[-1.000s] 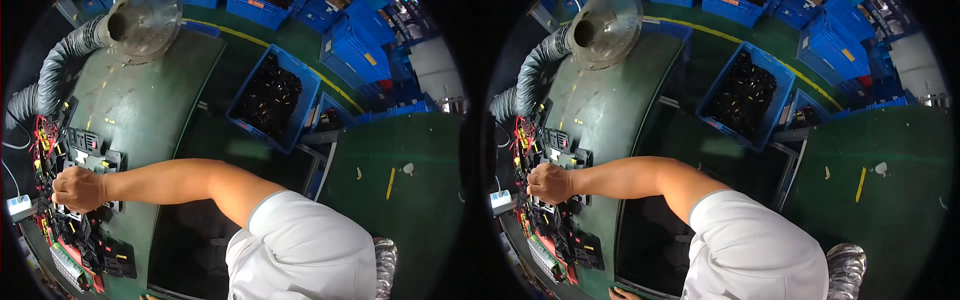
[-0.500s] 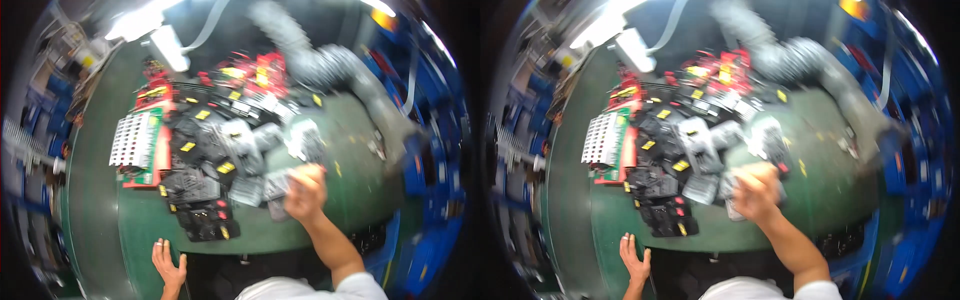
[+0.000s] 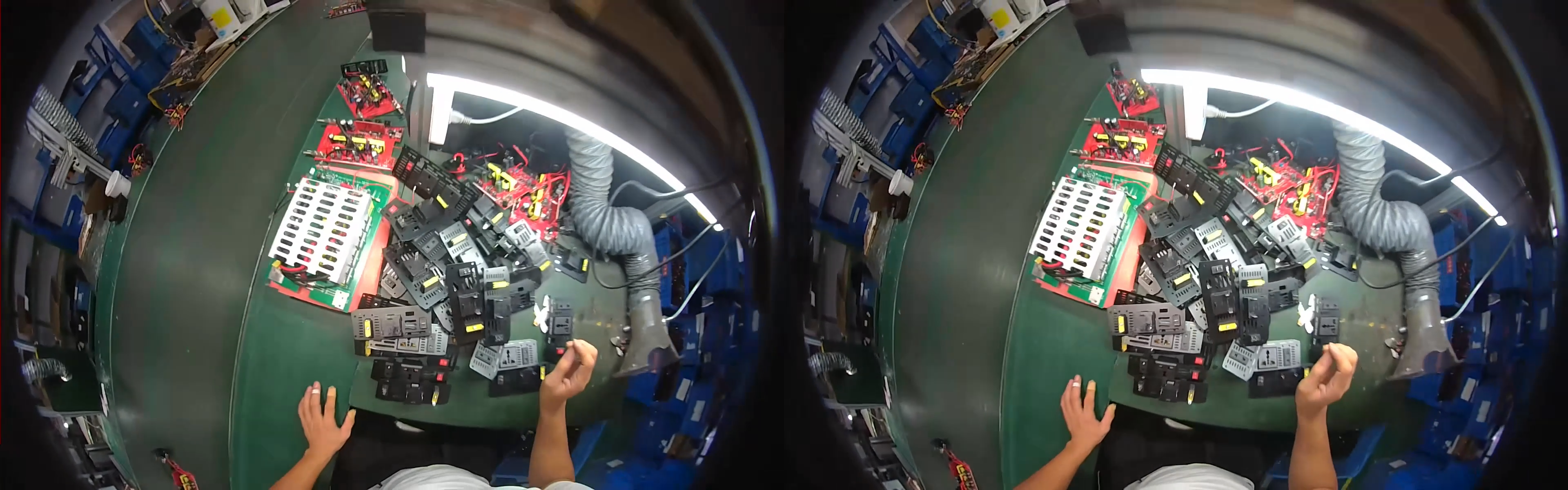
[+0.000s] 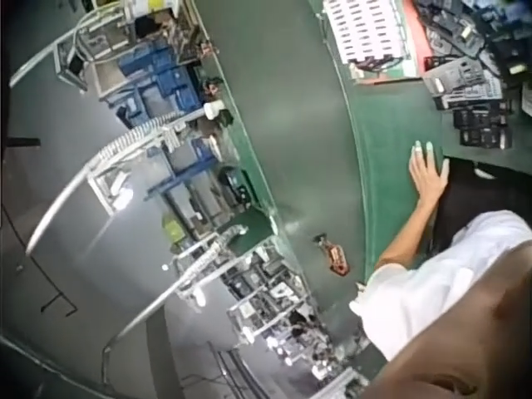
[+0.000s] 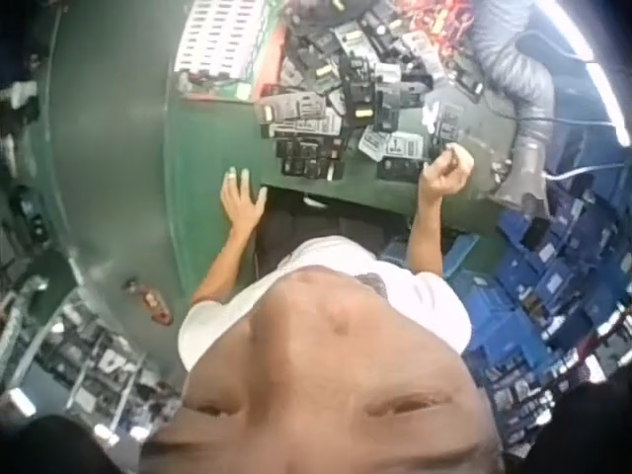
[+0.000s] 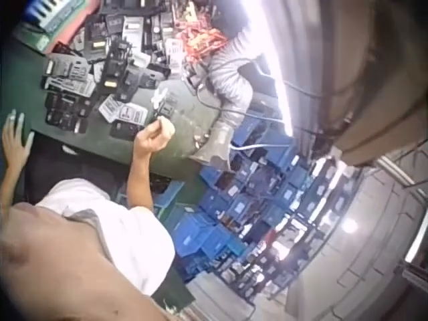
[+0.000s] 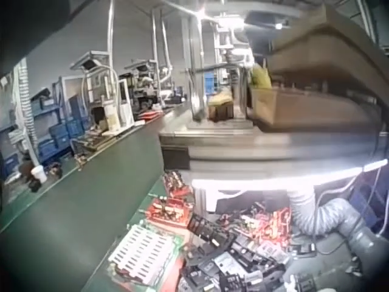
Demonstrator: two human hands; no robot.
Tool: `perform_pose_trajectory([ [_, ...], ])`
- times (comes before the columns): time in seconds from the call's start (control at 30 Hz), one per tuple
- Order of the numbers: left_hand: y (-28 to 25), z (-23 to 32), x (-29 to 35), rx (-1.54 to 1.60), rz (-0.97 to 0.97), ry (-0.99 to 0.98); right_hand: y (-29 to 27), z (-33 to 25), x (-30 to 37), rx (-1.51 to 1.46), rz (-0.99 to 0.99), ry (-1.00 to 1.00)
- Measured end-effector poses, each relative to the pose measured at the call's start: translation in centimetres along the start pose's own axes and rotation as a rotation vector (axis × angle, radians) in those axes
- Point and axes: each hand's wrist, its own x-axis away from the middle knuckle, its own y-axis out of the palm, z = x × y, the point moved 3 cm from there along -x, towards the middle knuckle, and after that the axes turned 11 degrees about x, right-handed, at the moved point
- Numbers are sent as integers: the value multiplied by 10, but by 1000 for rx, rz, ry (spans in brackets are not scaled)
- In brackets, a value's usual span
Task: Assembling and inspecting electronic circuit boards and housing components on a production line.
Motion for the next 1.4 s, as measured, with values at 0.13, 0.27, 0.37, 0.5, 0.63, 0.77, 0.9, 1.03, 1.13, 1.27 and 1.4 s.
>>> perform_pose_trajectory([
  [0.13,-6,-2,4,-16,-73,-15,-35,-42,-45,4,-93,24],
  [0.27,-35,22,-14,-38,-422,-528,-71,-26,-65,41,-185,116],
  [0.37,-27,7,-6,6,-431,-584,-93,-1,-82,30,-160,207],
  [0.5,-21,5,-20,32,-465,-561,-120,9,-108,22,-205,290],
  [0.63,-25,8,-12,32,-535,-721,-143,27,-105,18,-308,261],
  [0.77,-1,-33,15,-160,-511,-584,-172,42,-97,1,-326,269],
  [0.9,-28,-5,-4,-326,-645,-573,-199,56,-90,67,-280,289],
  [1.03,-32,-10,-20,-361,-660,-559,-235,77,-72,186,-183,357],
  [1.13,-43,99,-68,-610,-596,-246,-253,86,-59,283,-159,430],
  [1.27,-59,180,-125,-690,-884,20,-276,107,-10,371,-217,597],
  [1.4,-76,234,-138,-782,-1191,212,-302,131,127,499,-282,1084],
])
